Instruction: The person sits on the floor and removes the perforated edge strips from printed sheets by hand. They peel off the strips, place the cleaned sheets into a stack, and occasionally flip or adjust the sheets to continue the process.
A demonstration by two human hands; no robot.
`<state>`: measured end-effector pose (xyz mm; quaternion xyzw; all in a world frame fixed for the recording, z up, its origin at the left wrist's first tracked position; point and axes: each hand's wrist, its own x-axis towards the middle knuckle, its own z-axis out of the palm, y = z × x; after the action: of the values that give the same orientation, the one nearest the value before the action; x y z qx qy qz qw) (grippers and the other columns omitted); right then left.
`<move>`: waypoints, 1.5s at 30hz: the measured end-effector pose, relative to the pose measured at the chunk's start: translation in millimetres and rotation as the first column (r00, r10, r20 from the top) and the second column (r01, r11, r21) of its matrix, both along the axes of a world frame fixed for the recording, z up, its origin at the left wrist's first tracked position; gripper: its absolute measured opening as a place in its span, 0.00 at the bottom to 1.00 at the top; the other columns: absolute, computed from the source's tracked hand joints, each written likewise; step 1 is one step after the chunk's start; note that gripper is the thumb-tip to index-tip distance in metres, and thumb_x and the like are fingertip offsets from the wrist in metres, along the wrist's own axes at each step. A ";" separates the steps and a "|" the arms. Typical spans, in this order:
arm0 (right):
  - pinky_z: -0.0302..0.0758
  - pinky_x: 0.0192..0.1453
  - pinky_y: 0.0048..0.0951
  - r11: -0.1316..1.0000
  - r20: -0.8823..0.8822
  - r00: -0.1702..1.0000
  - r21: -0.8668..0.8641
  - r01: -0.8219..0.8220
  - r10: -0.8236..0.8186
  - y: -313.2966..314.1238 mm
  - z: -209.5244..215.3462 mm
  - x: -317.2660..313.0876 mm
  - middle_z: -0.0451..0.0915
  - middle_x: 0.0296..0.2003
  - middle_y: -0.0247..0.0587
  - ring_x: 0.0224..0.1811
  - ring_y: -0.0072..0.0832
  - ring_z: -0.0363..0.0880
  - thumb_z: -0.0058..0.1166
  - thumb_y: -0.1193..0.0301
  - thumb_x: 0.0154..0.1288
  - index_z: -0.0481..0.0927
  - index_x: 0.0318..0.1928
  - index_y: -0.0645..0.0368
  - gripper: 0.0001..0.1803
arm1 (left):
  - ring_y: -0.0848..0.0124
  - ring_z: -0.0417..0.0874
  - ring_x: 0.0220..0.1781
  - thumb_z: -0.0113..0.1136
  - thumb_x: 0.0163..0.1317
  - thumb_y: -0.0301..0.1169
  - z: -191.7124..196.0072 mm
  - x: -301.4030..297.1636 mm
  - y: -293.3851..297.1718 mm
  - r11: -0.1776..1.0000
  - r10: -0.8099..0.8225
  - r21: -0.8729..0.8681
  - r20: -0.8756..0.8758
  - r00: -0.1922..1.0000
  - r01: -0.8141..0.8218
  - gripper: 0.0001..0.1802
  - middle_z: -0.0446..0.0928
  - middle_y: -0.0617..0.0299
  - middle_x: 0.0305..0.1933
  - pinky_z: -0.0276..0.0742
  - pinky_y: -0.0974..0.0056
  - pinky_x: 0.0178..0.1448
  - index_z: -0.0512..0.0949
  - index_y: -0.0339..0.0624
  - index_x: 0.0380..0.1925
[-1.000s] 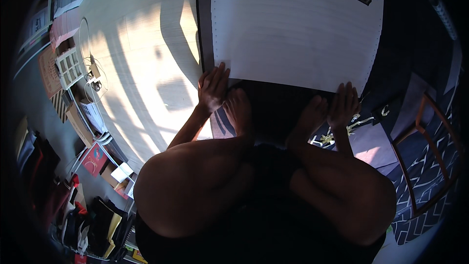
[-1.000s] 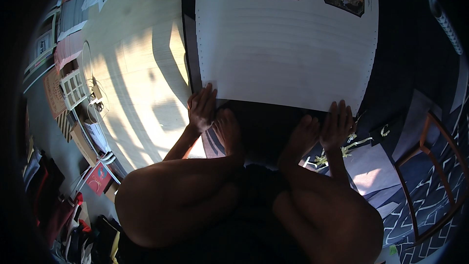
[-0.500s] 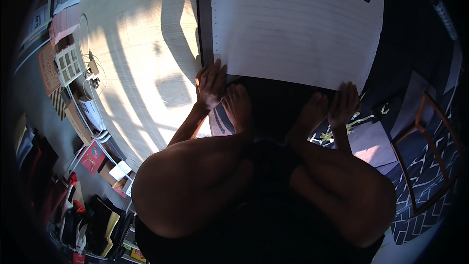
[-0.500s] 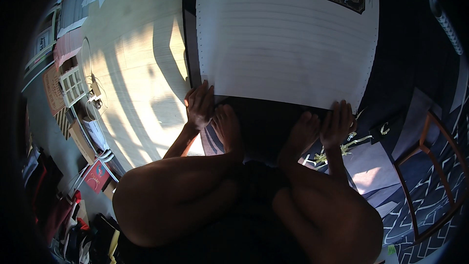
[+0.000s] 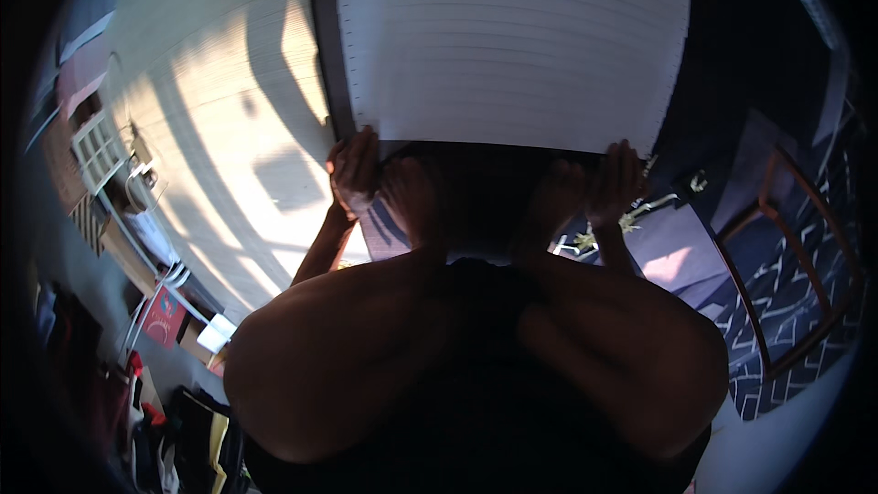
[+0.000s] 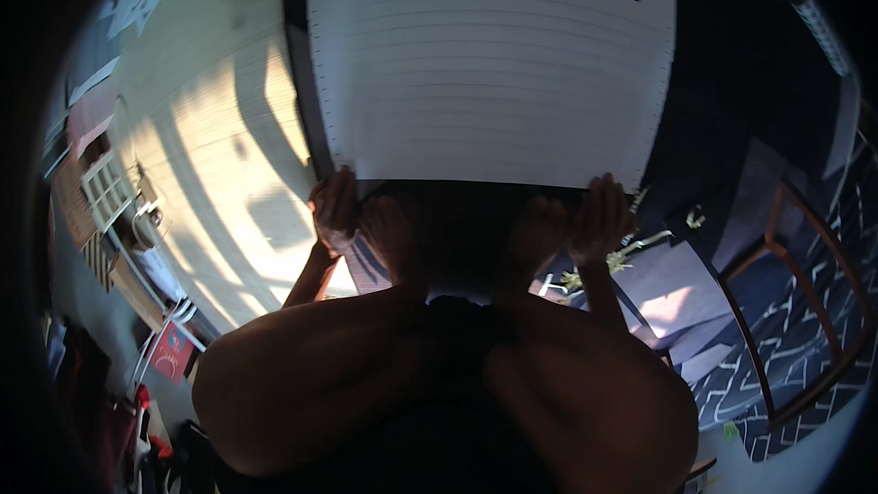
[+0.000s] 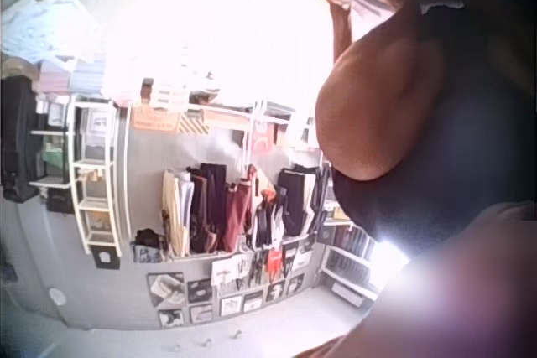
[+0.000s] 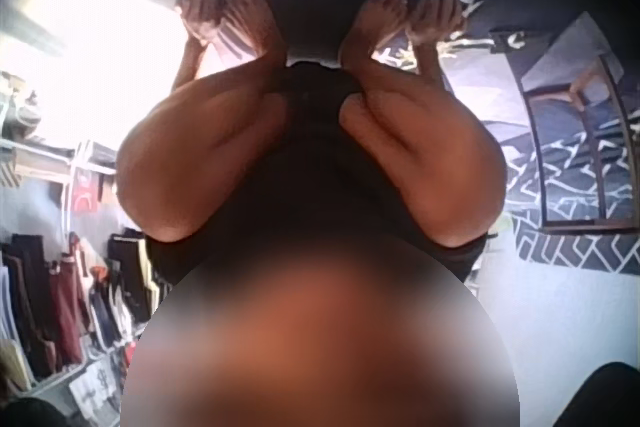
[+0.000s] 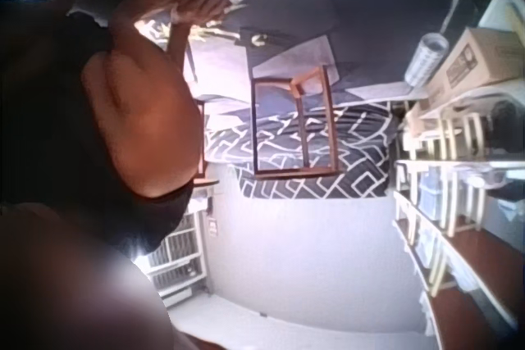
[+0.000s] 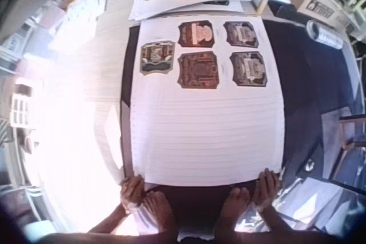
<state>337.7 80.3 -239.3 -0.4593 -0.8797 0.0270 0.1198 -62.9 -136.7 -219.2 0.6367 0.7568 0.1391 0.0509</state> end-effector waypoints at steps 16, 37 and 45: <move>0.53 0.66 0.41 0.999 0.026 0.999 -0.023 0.034 -0.033 8.1 9.6 -4.4 0.79 0.62 0.41 0.65 0.34 0.73 0.52 0.67 0.70 0.81 0.60 0.58 0.20 | 0.56 0.76 0.61 0.50 0.73 0.36 -8.4 2.2 -8.5 0.997 -0.060 -0.052 -0.038 0.997 0.058 0.23 0.77 0.41 0.63 0.67 0.54 0.66 0.78 0.25 0.56; 0.54 0.66 0.42 0.997 0.021 0.998 -0.059 0.054 -0.053 9.1 18.5 -16.6 0.78 0.63 0.40 0.64 0.35 0.72 0.54 0.65 0.69 0.80 0.60 0.57 0.21 | 0.55 0.76 0.61 0.53 0.68 0.29 -4.5 -0.9 -9.3 0.996 -0.078 -0.043 -0.075 0.994 0.075 0.21 0.77 0.42 0.64 0.66 0.51 0.67 0.77 0.27 0.58; 0.54 0.66 0.43 0.997 -0.021 0.999 -0.067 0.040 -0.041 15.8 20.4 -22.0 0.78 0.63 0.40 0.64 0.36 0.72 0.54 0.65 0.69 0.80 0.60 0.57 0.22 | 0.49 0.77 0.61 0.58 0.66 0.32 18.7 4.1 38.6 0.997 0.055 -0.054 0.019 0.998 -0.054 0.27 0.73 0.39 0.65 0.69 0.46 0.66 0.73 0.28 0.62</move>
<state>315.6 96.1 -218.9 -0.4804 -0.8675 0.0593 0.1148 -58.8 -98.0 -200.5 0.6127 0.7767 0.1269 0.0718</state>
